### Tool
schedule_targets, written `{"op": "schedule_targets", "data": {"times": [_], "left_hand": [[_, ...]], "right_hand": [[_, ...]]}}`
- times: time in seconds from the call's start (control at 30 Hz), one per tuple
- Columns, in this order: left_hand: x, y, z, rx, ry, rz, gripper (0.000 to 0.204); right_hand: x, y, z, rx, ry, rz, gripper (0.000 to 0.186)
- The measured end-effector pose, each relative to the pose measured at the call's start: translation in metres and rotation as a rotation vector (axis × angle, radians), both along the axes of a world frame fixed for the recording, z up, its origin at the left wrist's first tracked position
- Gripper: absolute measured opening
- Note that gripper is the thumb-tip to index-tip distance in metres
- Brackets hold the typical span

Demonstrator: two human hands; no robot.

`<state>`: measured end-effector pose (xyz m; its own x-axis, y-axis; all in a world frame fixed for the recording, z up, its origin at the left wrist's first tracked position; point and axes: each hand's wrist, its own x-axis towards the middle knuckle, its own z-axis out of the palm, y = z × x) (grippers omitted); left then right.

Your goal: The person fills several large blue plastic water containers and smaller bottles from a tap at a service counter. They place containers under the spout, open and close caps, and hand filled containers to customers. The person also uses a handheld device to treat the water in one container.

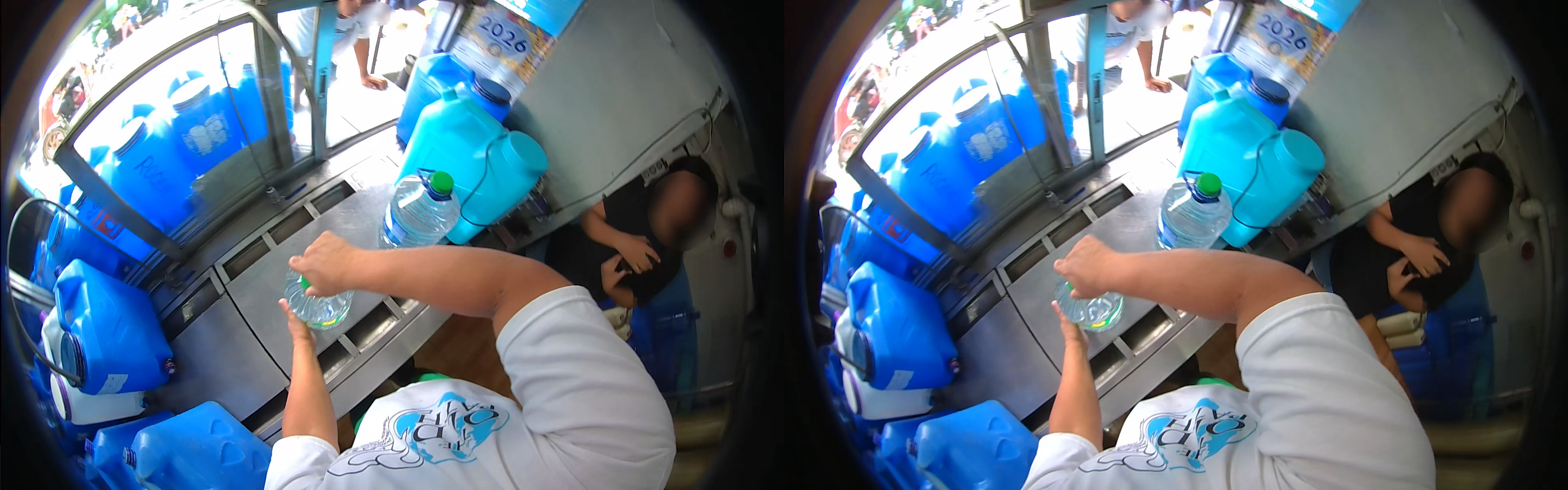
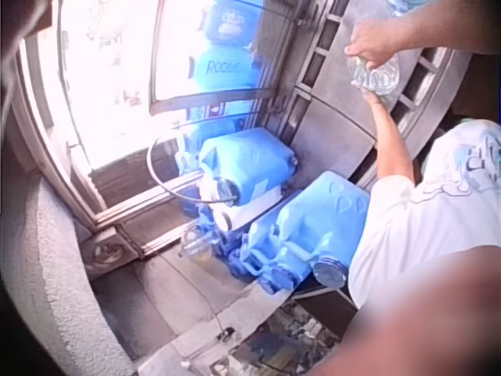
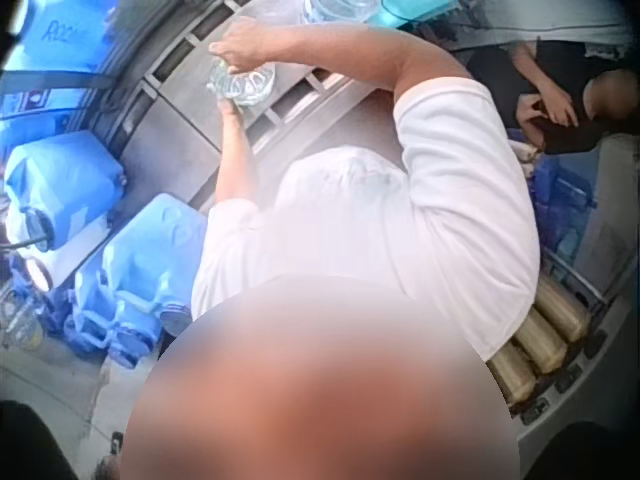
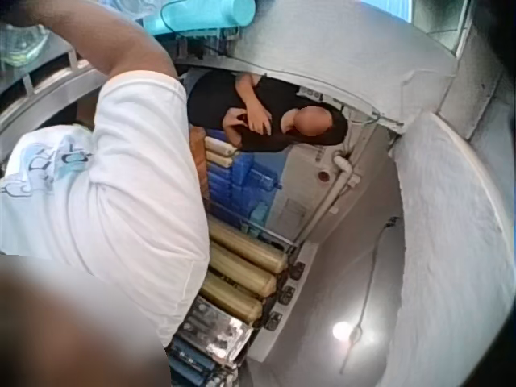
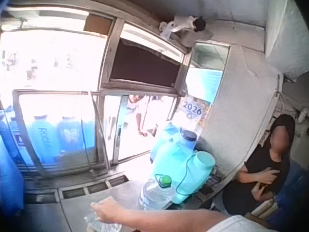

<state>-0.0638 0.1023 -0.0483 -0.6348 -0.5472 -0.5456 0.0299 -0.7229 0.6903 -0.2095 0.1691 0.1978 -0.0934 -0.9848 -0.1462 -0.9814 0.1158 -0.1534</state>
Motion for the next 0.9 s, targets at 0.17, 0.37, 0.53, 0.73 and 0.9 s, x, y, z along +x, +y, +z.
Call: {"op": "schedule_targets", "data": {"times": [0.17, 0.37, 0.53, 0.73, 0.9], "left_hand": [[-0.053, 0.069, -0.003, -0.027, -0.128, -0.137, 0.092], [-0.074, 0.127, -0.001, -0.017, -0.256, -0.398, 0.091], [-0.046, 0.131, -0.011, -0.202, -0.297, -0.651, 0.077], [-0.078, 0.097, 0.104, -0.938, -0.036, -0.347, 0.077], [-0.111, 0.103, 0.171, -1.042, 0.042, -0.562, 0.076]], "right_hand": [[-0.052, 0.061, -0.004, 0.107, 0.035, -0.202, 0.049], [-0.077, 0.141, 0.004, 0.052, 0.045, -0.386, 0.051], [-0.081, 0.210, -0.026, -0.282, -0.053, -0.230, 0.045], [-0.093, 0.257, -0.036, -0.462, -0.327, -0.392, 0.032], [-0.096, 0.303, -0.049, 0.083, -0.460, -0.514, 0.034]]}}
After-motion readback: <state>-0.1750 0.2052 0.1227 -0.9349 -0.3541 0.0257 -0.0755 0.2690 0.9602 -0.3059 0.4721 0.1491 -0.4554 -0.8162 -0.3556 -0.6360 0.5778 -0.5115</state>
